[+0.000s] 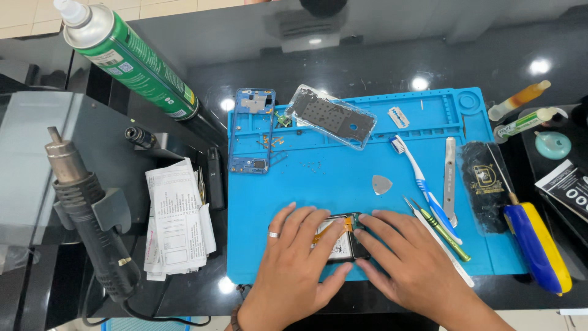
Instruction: The person installs a battery into a disassembled smartphone, connects a ribbon cable, and places a metal shielding plate over the internal components. They then pick up the phone's frame to prepare for reassembly.
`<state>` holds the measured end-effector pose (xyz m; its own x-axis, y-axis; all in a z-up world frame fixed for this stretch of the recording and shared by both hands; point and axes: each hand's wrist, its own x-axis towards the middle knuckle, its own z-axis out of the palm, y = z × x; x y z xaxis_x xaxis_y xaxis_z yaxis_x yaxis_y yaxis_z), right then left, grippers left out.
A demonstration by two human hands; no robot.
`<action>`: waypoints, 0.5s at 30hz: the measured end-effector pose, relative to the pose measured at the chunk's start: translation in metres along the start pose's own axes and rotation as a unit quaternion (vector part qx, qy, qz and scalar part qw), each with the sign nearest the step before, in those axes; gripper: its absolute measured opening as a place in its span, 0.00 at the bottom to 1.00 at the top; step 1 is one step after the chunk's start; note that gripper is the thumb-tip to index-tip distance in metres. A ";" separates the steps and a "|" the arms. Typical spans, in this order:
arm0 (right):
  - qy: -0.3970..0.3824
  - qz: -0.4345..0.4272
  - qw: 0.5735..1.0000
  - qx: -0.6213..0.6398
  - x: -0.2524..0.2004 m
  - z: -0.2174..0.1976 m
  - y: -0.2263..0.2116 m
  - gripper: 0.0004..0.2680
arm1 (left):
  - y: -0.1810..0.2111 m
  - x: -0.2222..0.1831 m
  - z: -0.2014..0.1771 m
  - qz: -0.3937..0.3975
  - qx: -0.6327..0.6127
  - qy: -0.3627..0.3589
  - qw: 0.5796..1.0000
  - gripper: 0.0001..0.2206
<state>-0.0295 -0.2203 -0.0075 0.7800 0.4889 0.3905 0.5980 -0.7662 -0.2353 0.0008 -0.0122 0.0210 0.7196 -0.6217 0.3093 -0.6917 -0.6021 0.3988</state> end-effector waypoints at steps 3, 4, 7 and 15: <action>0.004 -0.001 1.000 -0.020 0.000 0.000 -0.001 0.13 | -0.010 -0.011 -0.009 -0.004 0.014 0.022 1.000 0.20; 0.003 -0.006 1.000 -0.016 -0.002 0.001 0.000 0.13 | -0.013 -0.016 -0.011 -0.010 0.017 0.023 1.000 0.20; -0.004 -0.020 0.999 -0.034 -0.003 0.007 0.000 0.16 | -0.025 -0.035 -0.018 -0.049 0.028 0.036 0.998 0.21; -0.081 0.031 0.992 -0.087 -0.012 0.018 0.002 0.21 | -0.035 -0.063 -0.024 -0.060 0.003 0.050 0.997 0.15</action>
<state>-0.0341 -0.2205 -0.0283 0.8418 0.4887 0.2291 0.5184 -0.8503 -0.0912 -0.0190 0.0602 0.0076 0.7997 -0.4918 0.3443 -0.6001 -0.6730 0.4324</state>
